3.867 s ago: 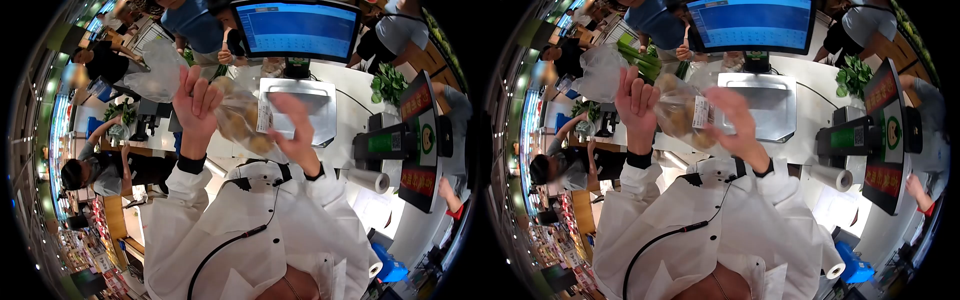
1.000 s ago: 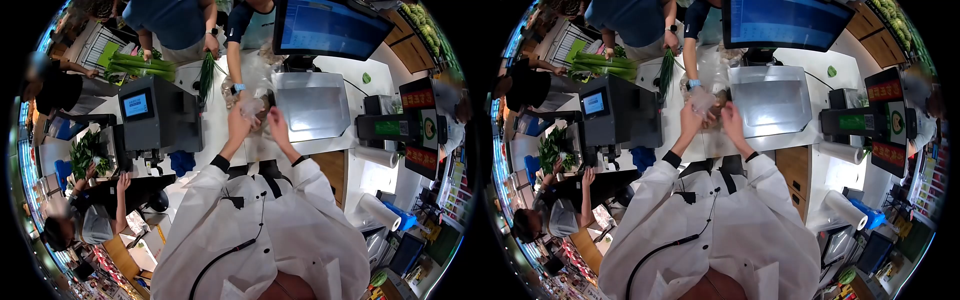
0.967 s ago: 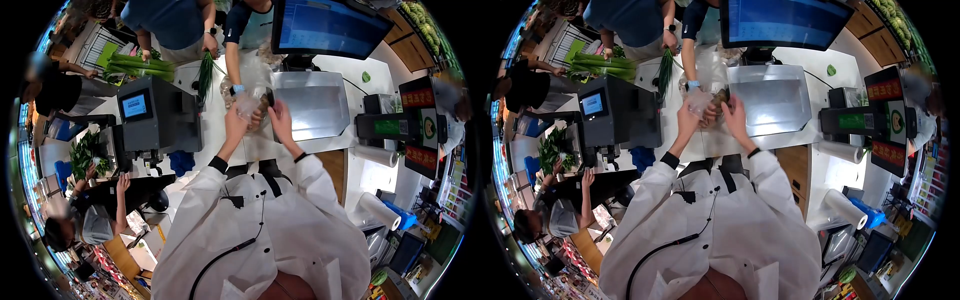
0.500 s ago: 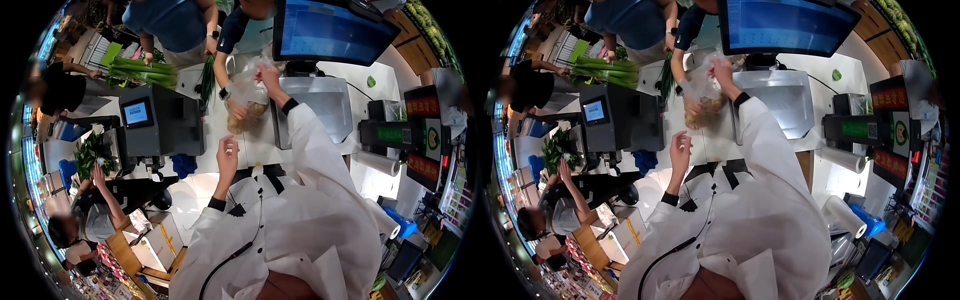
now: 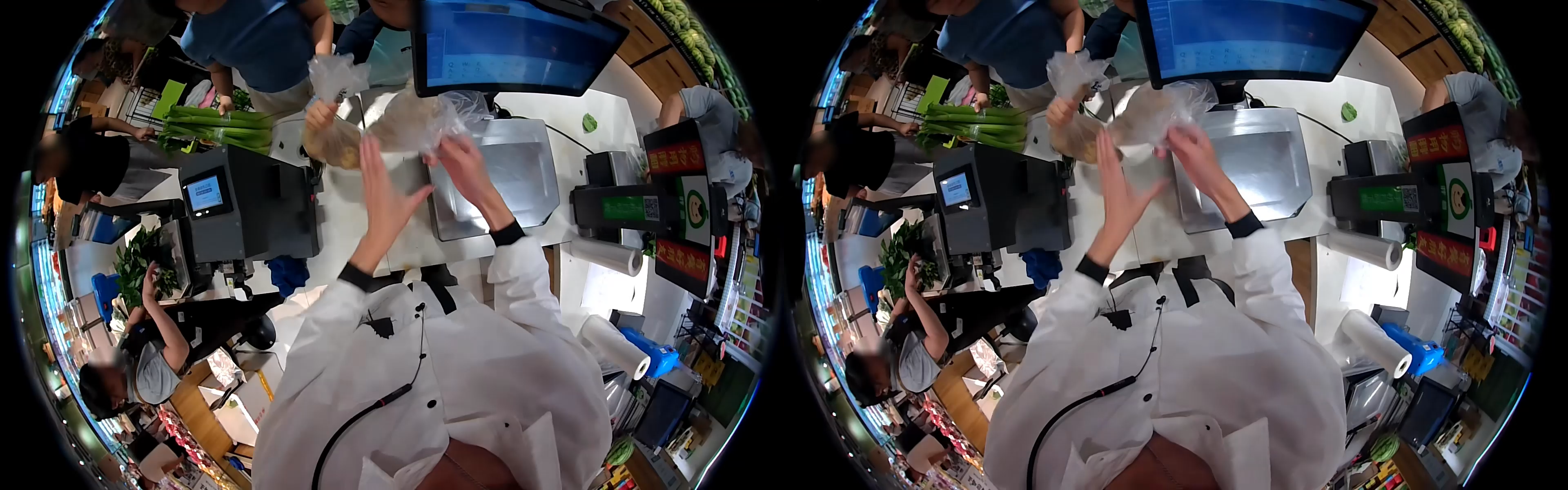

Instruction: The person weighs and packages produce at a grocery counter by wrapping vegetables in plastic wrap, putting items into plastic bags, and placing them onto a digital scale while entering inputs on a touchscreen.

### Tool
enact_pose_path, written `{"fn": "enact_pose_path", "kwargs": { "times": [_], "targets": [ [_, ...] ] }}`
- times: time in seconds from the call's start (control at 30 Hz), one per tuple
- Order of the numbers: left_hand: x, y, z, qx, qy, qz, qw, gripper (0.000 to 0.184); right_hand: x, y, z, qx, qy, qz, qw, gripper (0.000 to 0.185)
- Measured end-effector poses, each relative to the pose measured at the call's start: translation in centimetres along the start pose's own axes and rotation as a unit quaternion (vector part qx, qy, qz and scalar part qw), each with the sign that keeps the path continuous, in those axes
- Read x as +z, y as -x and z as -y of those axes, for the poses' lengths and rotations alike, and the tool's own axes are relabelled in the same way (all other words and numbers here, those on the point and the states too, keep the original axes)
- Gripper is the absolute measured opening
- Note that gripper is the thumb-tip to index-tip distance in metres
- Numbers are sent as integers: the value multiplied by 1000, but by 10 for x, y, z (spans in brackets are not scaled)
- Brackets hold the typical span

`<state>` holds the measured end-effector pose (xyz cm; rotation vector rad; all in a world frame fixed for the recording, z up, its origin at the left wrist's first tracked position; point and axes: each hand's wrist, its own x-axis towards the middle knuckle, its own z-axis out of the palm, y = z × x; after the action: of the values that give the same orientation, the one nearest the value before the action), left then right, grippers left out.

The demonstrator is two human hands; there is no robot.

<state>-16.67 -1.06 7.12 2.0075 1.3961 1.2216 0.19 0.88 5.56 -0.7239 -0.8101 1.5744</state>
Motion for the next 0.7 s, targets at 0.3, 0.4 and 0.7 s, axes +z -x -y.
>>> {"fn": "enact_pose_path", "kwargs": {
  "times": [0.3, 0.4, 0.7],
  "targets": [
    [75, -10, -8, 9, 240, 164, 957, 45, 44, 100, 47, -143, 300, -94, 938, 22],
    [101, -2, -35, 85, 249, 167, 950, 48, 17, 140, 27, -139, 245, -180, 942, 28],
    [131, 22, -65, 257, -24, 323, 911, 68, -66, 265, 22, 21, 361, -320, 876, 38]
  ]
}}
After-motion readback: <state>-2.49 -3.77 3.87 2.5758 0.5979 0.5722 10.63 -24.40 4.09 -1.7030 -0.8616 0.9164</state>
